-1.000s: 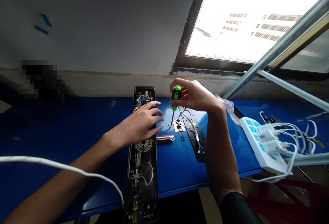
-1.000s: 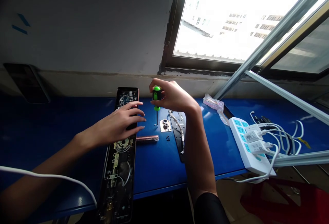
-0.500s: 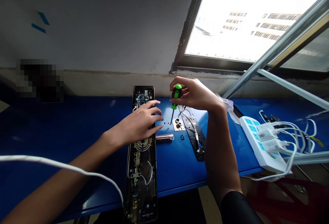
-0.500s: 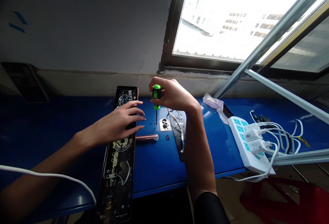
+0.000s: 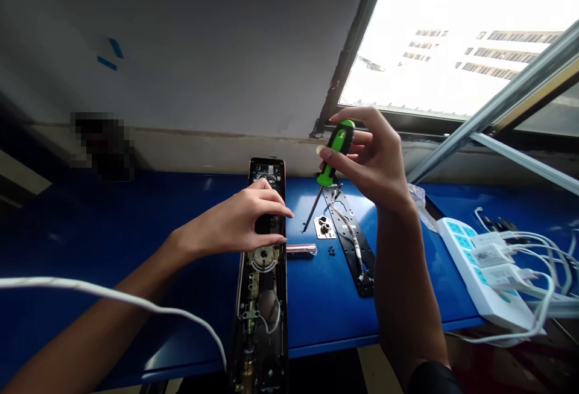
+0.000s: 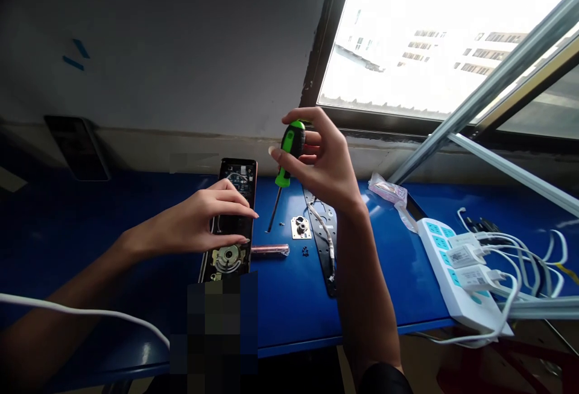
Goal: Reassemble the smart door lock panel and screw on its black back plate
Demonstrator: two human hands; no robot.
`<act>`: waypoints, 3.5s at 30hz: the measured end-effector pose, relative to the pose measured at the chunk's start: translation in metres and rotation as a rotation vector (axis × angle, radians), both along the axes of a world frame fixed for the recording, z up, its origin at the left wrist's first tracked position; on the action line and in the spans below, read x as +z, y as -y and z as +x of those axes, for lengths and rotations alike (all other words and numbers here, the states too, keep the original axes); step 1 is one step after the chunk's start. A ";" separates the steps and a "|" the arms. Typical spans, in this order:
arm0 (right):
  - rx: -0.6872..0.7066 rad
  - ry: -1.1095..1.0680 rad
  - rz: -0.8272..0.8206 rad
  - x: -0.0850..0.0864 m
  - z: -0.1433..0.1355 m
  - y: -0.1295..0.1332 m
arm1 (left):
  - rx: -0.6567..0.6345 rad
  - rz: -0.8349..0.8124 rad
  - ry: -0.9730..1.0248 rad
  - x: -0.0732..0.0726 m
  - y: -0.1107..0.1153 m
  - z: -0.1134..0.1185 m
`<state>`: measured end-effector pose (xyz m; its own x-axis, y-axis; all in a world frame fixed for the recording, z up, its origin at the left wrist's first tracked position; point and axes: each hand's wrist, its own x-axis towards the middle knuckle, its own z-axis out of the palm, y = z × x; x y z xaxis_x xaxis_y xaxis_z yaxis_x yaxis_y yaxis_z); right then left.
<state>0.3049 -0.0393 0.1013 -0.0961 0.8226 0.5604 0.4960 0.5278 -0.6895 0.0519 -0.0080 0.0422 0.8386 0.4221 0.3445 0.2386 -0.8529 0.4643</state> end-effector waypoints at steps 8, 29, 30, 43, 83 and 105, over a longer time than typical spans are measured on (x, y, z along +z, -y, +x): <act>-0.129 -0.169 0.091 -0.004 -0.030 -0.006 | 0.129 0.196 0.229 -0.038 0.003 -0.029; -0.183 -0.146 0.121 -0.017 -0.047 -0.009 | 0.302 0.334 0.415 -0.069 0.016 -0.033; -0.179 -0.136 0.122 -0.017 -0.046 -0.008 | 0.305 0.328 0.423 -0.069 0.017 -0.032; 0.041 -0.026 0.108 -0.013 -0.051 0.005 | 0.475 0.238 0.430 -0.065 0.023 -0.030; 0.192 0.111 0.389 -0.023 -0.081 -0.004 | 0.518 -0.035 0.469 -0.075 0.021 -0.023; 0.250 0.056 0.430 -0.016 -0.086 -0.002 | 0.545 -0.326 0.741 -0.074 0.011 -0.025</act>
<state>0.2186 -0.0370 0.0857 -0.3004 0.4661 0.8322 0.3479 0.8659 -0.3594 0.0272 -0.0187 -0.0318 0.1182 0.8560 0.5034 0.1144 -0.5153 0.8494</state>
